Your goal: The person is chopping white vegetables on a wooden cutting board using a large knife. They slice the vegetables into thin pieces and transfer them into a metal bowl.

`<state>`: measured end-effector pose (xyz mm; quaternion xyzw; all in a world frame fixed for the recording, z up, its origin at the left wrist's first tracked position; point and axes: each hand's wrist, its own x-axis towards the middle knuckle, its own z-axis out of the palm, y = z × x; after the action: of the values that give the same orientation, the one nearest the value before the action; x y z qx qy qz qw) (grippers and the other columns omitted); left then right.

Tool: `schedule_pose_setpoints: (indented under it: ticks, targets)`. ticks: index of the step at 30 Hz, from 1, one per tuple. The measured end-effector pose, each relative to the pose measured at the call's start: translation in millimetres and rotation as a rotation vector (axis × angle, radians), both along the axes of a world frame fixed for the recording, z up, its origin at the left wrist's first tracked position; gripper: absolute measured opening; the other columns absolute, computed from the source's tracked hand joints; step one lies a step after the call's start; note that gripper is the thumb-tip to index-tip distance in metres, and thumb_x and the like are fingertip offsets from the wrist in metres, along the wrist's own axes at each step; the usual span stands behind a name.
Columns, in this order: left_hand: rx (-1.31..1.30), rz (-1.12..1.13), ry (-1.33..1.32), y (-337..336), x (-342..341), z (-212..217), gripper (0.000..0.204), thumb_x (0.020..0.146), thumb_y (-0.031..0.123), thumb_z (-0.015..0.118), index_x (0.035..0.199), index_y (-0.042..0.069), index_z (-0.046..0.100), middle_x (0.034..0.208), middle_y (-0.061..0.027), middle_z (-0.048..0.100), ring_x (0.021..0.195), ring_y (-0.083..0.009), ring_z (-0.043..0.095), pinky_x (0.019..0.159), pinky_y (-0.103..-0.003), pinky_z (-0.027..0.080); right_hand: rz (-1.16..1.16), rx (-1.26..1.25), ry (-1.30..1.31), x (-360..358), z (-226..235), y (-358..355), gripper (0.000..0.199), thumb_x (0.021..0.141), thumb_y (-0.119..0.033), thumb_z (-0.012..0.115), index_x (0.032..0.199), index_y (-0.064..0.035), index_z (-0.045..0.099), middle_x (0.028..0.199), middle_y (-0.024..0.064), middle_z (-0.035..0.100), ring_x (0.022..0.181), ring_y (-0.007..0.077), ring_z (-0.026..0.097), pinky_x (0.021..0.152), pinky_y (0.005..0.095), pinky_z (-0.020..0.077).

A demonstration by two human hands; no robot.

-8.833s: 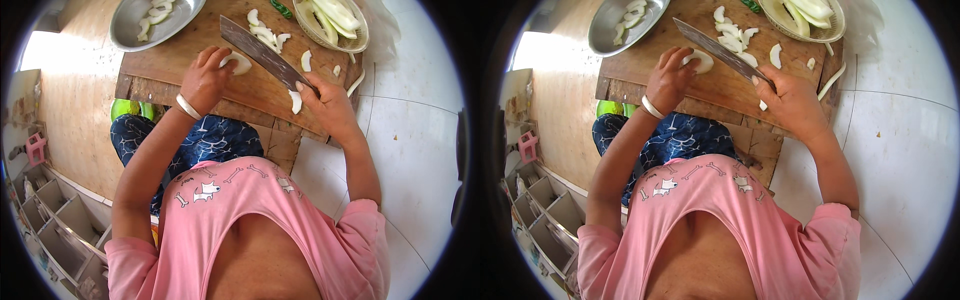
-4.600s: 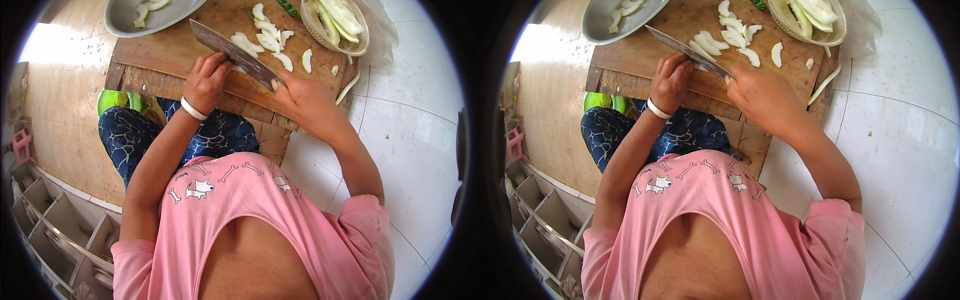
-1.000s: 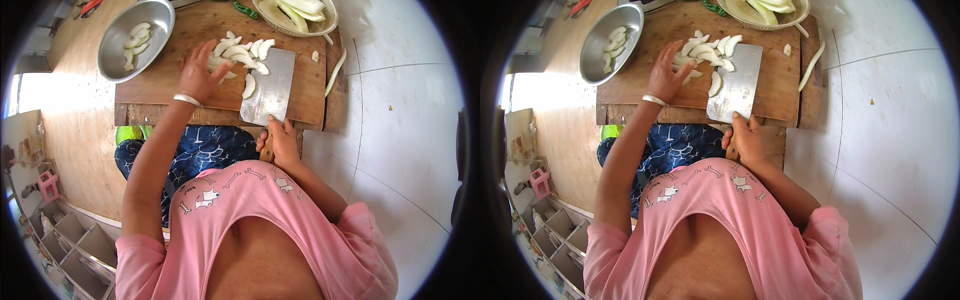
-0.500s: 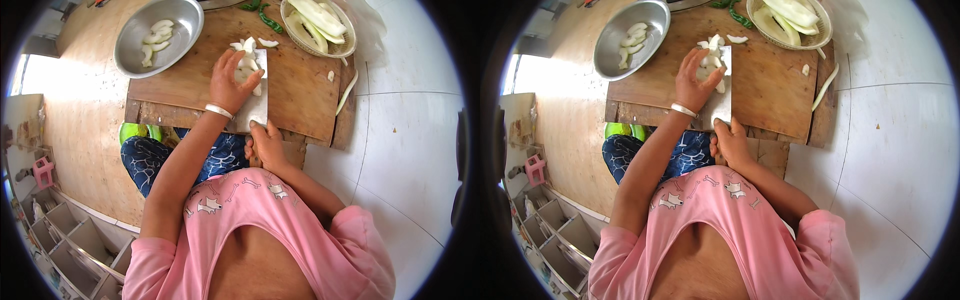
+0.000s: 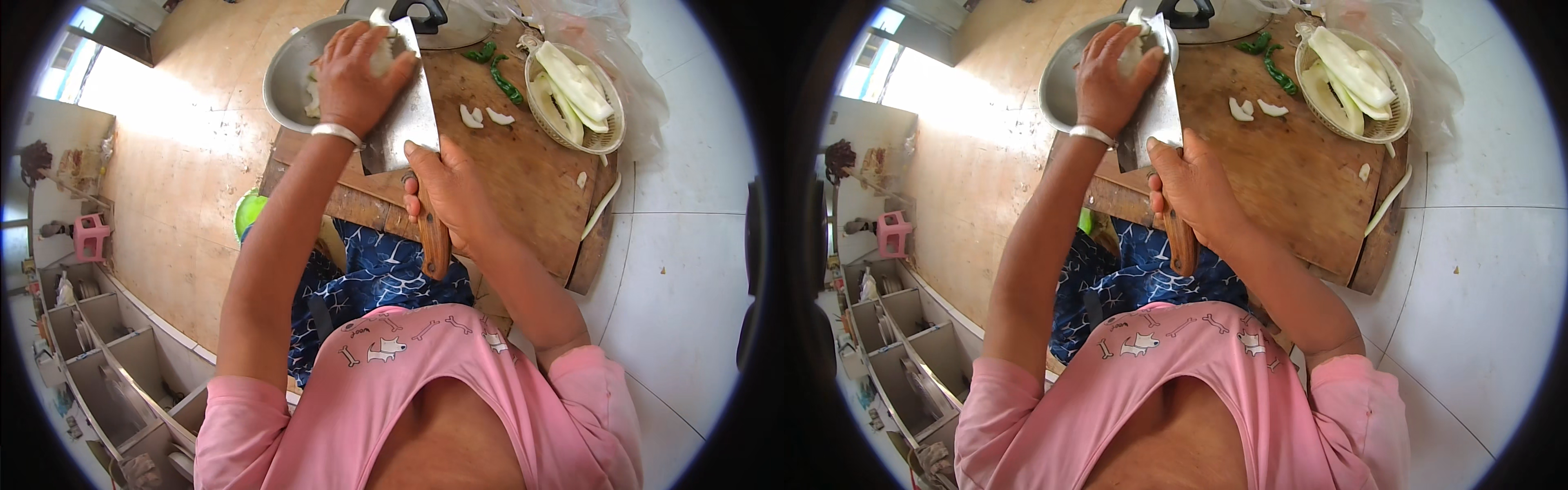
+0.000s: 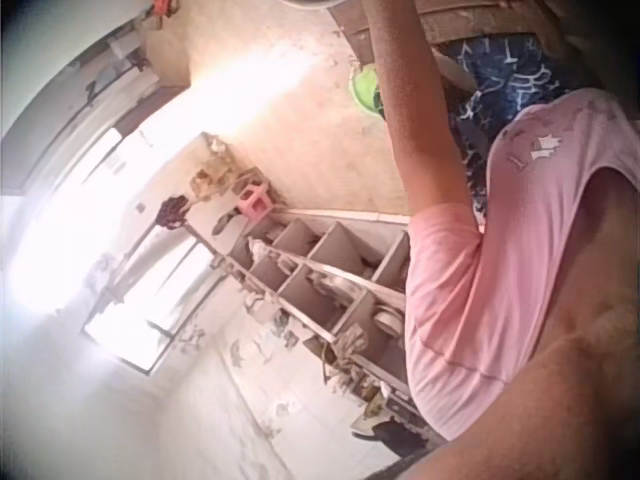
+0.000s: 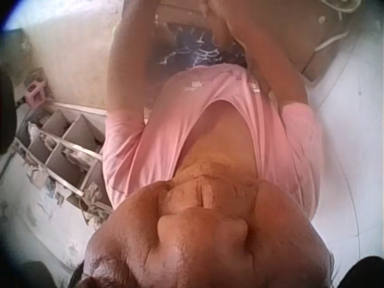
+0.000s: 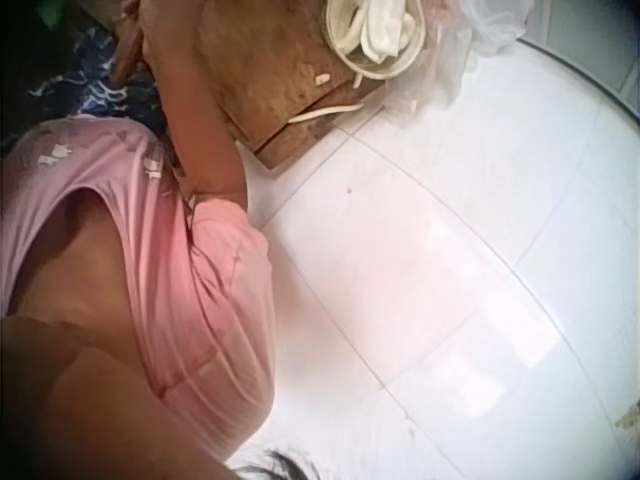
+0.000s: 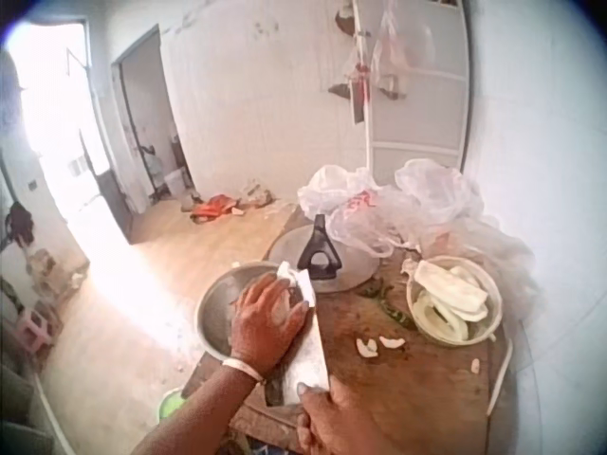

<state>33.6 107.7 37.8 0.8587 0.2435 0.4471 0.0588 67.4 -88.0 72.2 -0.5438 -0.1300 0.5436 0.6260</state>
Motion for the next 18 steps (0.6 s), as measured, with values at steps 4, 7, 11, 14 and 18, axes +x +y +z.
schedule_pose_setpoints:
  ticks: [4, 7, 11, 14, 18]
  targets:
    - [-0.279, 0.311, 0.414, 46.5, -13.3, -12.5, 0.046, 0.094, 0.048, 0.059, 0.128, 0.017, 0.065, 0.142, -0.0075, 0.055, 0.135, -0.0306, 0.046, 0.11, -0.063, 0.027, 0.025, -0.045, 0.088, 3.7, -3.4, -13.8, 0.023, 0.099, -0.025, 0.06, 0.108, -0.0062, 0.05, 0.073, 0.0047, 0.053, 0.051, 0.012, 0.052, 0.046, 0.0281, 0.0461]
    - [-0.225, 0.307, 0.443, 47.6, -8.3, -17.9, 0.041, 0.095, 0.045, 0.059, 0.123, 0.015, 0.066, 0.14, -0.0079, 0.056, 0.133, -0.0303, 0.047, 0.11, -0.062, 0.026, -0.067, -0.039, 0.121, 11.8, -21.2, -53.6, 0.022, 0.099, -0.024, 0.06, 0.11, -0.0073, 0.051, 0.072, 0.0037, 0.053, 0.05, 0.0127, 0.052, 0.047, 0.0291, 0.0464]
    - [-0.171, -0.166, 0.018, -12.7, 24.5, -17.7, 0.028, 0.089, 0.022, 0.068, 0.112, 0.007, 0.067, 0.113, -0.0138, 0.067, 0.112, -0.036, 0.059, 0.099, -0.044, 0.045, -0.313, -0.094, 0.142, 16.3, -38.5, -113.4, 0.021, 0.098, -0.021, 0.061, 0.108, -0.0056, 0.052, 0.072, 0.004, 0.053, 0.049, 0.0127, 0.052, 0.044, 0.0293, 0.0453]
    - [-0.234, -0.352, 0.122, -67.4, 55.5, -42.2, 0.031, 0.089, 0.022, 0.068, 0.115, 0.004, 0.065, 0.122, -0.0145, 0.063, 0.118, -0.0361, 0.056, 0.102, -0.045, 0.044, -0.46, -0.186, 0.103, 12.3, -59.5, -146.7, 0.018, 0.097, -0.021, 0.063, 0.109, -0.0119, 0.052, 0.068, 0.0042, 0.051, 0.046, 0.0168, 0.052, 0.044, 0.0335, 0.0454]
    - [-0.435, -0.215, 0.252, -96.3, 84.0, -83.8, 0.046, 0.092, 0.028, 0.065, 0.13, 0.004, 0.057, 0.14, -0.0202, 0.05, 0.129, -0.0394, 0.047, 0.108, -0.046, 0.039, -0.525, -0.155, 0.161, 10.8, -64.2, -158.7, 0.017, 0.097, -0.018, 0.064, 0.107, -0.0079, 0.054, 0.071, 0.0044, 0.053, 0.046, 0.0141, 0.052, 0.042, 0.0308, 0.046]
